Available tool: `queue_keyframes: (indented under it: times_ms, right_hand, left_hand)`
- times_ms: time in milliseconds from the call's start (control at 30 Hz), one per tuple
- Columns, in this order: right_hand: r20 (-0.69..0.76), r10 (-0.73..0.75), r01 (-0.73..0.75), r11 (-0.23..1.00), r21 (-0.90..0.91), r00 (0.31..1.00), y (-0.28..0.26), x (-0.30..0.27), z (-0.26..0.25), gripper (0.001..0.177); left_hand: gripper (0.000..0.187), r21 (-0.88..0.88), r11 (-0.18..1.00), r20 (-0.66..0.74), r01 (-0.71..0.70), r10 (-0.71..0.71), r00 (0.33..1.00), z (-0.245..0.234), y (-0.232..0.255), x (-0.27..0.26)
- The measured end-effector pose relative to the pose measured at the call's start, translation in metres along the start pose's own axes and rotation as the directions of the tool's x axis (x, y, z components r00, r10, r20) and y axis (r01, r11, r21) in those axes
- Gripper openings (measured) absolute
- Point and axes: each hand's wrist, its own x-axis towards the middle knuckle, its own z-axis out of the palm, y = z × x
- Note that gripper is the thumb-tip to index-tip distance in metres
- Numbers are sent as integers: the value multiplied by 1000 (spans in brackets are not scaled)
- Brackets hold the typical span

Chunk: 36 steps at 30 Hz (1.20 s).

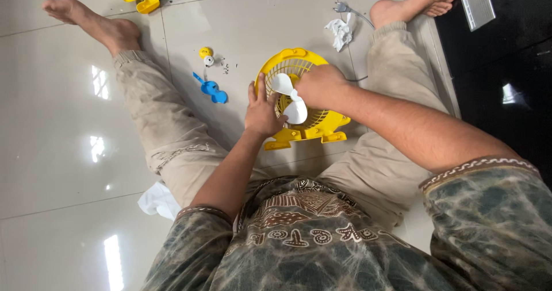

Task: The person sits on the floor and assembles a yellow electric fan. They use a screwdriver to tighten the fan blade hub, then attach the front grille and secure it with screws.

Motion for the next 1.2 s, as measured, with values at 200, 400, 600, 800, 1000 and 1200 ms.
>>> queue_keyframes:
  times_ms: [200, 400, 600, 800, 1000, 1200]
  right_hand:
    - [-193, -136, 150, 987, 62, 972, 13, -16, 1, 28]
    - [-103, 55, -36, 983, 178, 993, 14, -22, -3, 36]
    - [-128, -34, 44, 996, 77, 991, 26, -20, -14, 24]
    - [-125, -33, 36, 999, 18, 992, 26, -17, -18, 43]
    - [-14, 12, -12, 1000, 5, 1000, 18, -15, -7, 32]
    - [-113, -61, 49, 993, -107, 992, 15, -11, -8, 30]
  left_hand:
    - [70, -74, 997, -74, 7, -12, 997, 11, -6, -6]
    - [82, -503, 856, -218, 120, -259, 941, 17, -14, -14]
    - [50, -586, 722, 61, 367, -412, 909, 26, -33, -5]
    - [45, -591, 734, 33, 335, -392, 919, 37, -39, -3]
    - [51, -521, 751, 71, 407, -436, 897, 35, -31, -3]
    - [56, -465, 763, 92, 449, -463, 882, 31, -24, 2]
